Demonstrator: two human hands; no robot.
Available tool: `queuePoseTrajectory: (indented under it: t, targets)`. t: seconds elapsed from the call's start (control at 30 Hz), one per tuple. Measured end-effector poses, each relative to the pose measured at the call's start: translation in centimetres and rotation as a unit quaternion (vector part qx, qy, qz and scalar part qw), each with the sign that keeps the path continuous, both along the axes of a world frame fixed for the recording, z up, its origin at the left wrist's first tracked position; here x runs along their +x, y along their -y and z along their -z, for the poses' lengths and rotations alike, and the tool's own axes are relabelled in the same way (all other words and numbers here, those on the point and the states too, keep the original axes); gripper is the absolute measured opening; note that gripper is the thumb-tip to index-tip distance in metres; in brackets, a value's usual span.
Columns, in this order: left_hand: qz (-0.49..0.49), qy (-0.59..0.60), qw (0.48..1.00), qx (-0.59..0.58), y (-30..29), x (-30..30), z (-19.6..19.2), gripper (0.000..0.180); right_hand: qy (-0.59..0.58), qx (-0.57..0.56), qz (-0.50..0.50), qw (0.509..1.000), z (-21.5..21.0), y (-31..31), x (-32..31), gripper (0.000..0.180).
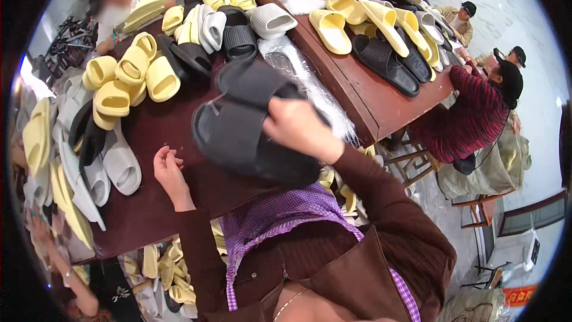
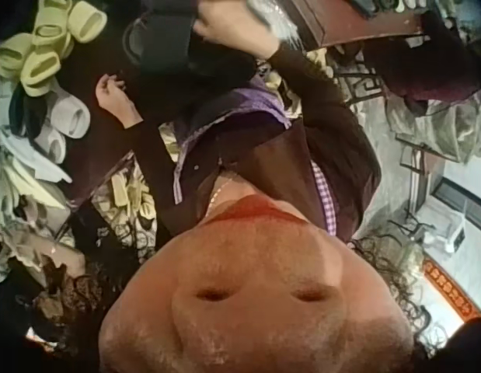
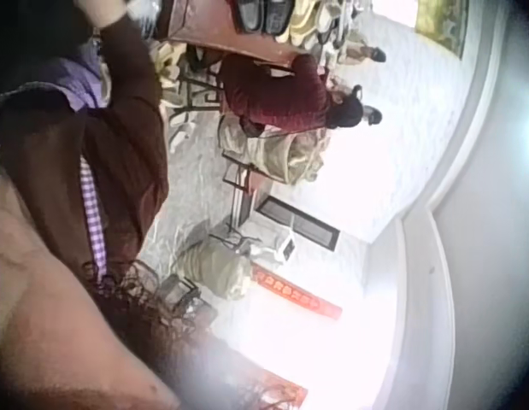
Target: The person pairs slippers together by threading and fastening plastic tag ties through them by hand, then sets the connected pairs aside.
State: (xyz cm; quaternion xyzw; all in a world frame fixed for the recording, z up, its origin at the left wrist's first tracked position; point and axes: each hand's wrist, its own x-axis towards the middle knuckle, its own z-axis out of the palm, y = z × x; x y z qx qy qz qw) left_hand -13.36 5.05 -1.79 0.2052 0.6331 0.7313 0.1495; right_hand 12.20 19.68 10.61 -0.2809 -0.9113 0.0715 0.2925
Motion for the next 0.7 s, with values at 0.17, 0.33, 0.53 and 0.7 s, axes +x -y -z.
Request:
queuePoseTrajectory:
  t: [0.17, 0.33, 0.53, 0.7]
  targets:
    - [-0.003, 0.006, 1.000, -0.009, 0.5, 0.1, 0.0, 0.016, 0.050, 0.138, 0.049, 0.988, -7.0, -7.1, 2.9, 0.018]
    - [0.013, -0.005, 1.000, -0.016, -0.2, 0.2, 0.2, 0.016, 0.106, 0.209, 0.181, 0.955, -9.7, -17.7, 7.0, 0.028]
    - [0.035, -0.015, 0.999, -0.032, 0.4, 0.2, 0.6, 0.017, 0.219, 0.263, 0.334, 0.878, -3.6, -23.5, 12.4, 0.026]
    - [0.035, -0.024, 0.998, -0.054, 0.6, 0.4, 0.2, 0.018, 0.184, 0.261, 0.334, 0.887, 0.2, -23.7, 13.4, 0.038]
